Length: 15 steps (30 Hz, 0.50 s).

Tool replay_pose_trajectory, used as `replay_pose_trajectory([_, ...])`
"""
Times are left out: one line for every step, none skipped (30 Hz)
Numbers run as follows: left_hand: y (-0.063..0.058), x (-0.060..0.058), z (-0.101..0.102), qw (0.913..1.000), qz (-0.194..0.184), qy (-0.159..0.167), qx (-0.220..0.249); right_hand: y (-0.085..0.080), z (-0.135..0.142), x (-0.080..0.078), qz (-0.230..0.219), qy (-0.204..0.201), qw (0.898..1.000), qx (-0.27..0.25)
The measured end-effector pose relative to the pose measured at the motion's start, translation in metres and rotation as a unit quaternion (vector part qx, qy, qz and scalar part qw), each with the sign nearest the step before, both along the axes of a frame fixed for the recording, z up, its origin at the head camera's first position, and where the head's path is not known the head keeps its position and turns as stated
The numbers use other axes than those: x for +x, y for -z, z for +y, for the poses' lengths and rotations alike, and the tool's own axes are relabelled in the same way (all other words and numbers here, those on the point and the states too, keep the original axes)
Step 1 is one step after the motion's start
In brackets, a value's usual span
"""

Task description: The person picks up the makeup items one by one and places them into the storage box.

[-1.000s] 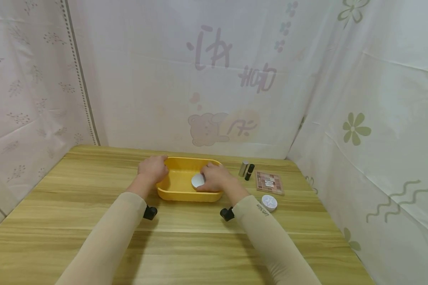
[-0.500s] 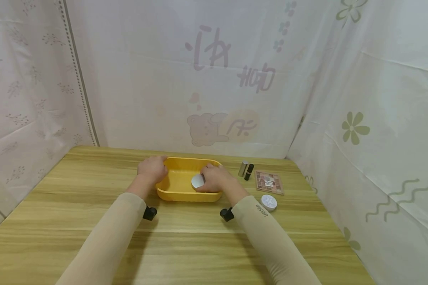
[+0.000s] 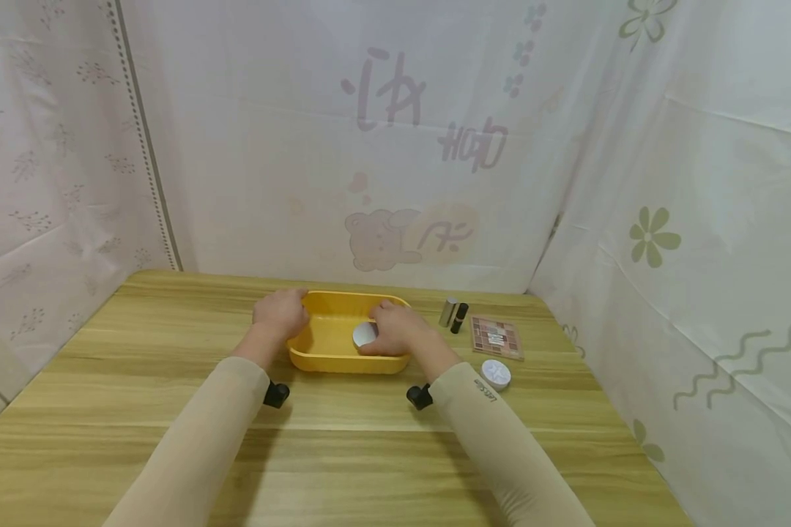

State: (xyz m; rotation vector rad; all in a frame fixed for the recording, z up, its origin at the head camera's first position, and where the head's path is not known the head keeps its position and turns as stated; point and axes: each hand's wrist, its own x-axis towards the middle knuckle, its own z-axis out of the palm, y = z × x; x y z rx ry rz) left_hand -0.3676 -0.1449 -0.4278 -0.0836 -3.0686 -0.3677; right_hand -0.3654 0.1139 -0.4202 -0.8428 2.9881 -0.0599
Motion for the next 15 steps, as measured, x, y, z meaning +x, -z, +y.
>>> replay_pose_trajectory([0.000, 0.000, 0.000, 1.0000, 0.000, 0.000, 0.000, -0.001, 0.000, 0.001, -0.001, 0.000, 1.000, -0.003])
replay_pose_trajectory([0.000, 0.000, 0.000, 1.0000, -0.002, 0.000, 0.000, -0.002, 0.001, 0.001, -0.002, 0.000, 1.000, -0.007])
replay_pose_trajectory([0.000, 0.000, 0.000, 1.0000, -0.003, 0.000, -0.001, -0.003, 0.001, 0.001, -0.004, 0.001, 1.000, -0.010])
replay_pose_trajectory([0.000, 0.000, 0.000, 1.0000, -0.004, 0.001, -0.001, -0.004, 0.001, 0.002, -0.006, 0.002, 1.000, -0.014])
replay_pose_trajectory([-0.001, 0.000, 0.000, 1.0000, -0.005, 0.001, 0.000, -0.005, 0.002, 0.003, -0.007, 0.002, 1.000, -0.016])
replay_pose_trajectory([-0.001, 0.001, 0.000, 1.0000, -0.006, 0.000, 0.000, -0.006, 0.002, 0.003, -0.009, 0.003, 1.000, -0.020])
replay_pose_trajectory([-0.001, 0.001, 0.000, 1.0000, -0.007, 0.000, 0.000, -0.007, 0.003, 0.004, -0.012, 0.005, 1.000, -0.023])
replay_pose_trajectory([-0.001, 0.001, 0.000, 1.0000, -0.007, -0.001, 0.000, -0.008, 0.003, 0.004, -0.013, 0.006, 1.000, -0.025])
replay_pose_trajectory([-0.001, 0.001, 0.000, 1.0000, -0.006, -0.001, 0.000, -0.009, 0.004, 0.005, -0.015, 0.009, 1.000, -0.026])
replay_pose_trajectory([-0.001, 0.001, 0.000, 1.0000, -0.006, -0.001, -0.001, -0.010, 0.005, 0.005, -0.017, 0.010, 0.999, -0.028])
replay_pose_trajectory([-0.001, 0.001, 0.000, 1.0000, -0.006, -0.002, -0.001, -0.011, 0.006, 0.006, -0.019, 0.012, 0.999, -0.030])
replay_pose_trajectory([0.000, 0.000, 0.000, 1.0000, -0.004, -0.001, -0.002, -0.012, 0.006, 0.006, -0.021, 0.014, 0.999, -0.033])
replay_pose_trajectory([0.000, 0.000, 0.000, 1.0000, -0.003, -0.001, -0.003, -0.012, 0.007, 0.007, -0.023, 0.017, 0.999, -0.035])
replay_pose_trajectory([0.001, 0.000, 0.000, 1.0000, -0.002, -0.001, -0.002, -0.013, 0.008, 0.007, -0.023, 0.020, 0.999, -0.039])
replay_pose_trajectory([0.001, -0.001, 0.000, 1.0000, -0.002, -0.001, -0.003, -0.014, 0.009, 0.008, -0.023, 0.021, 0.999, -0.043])
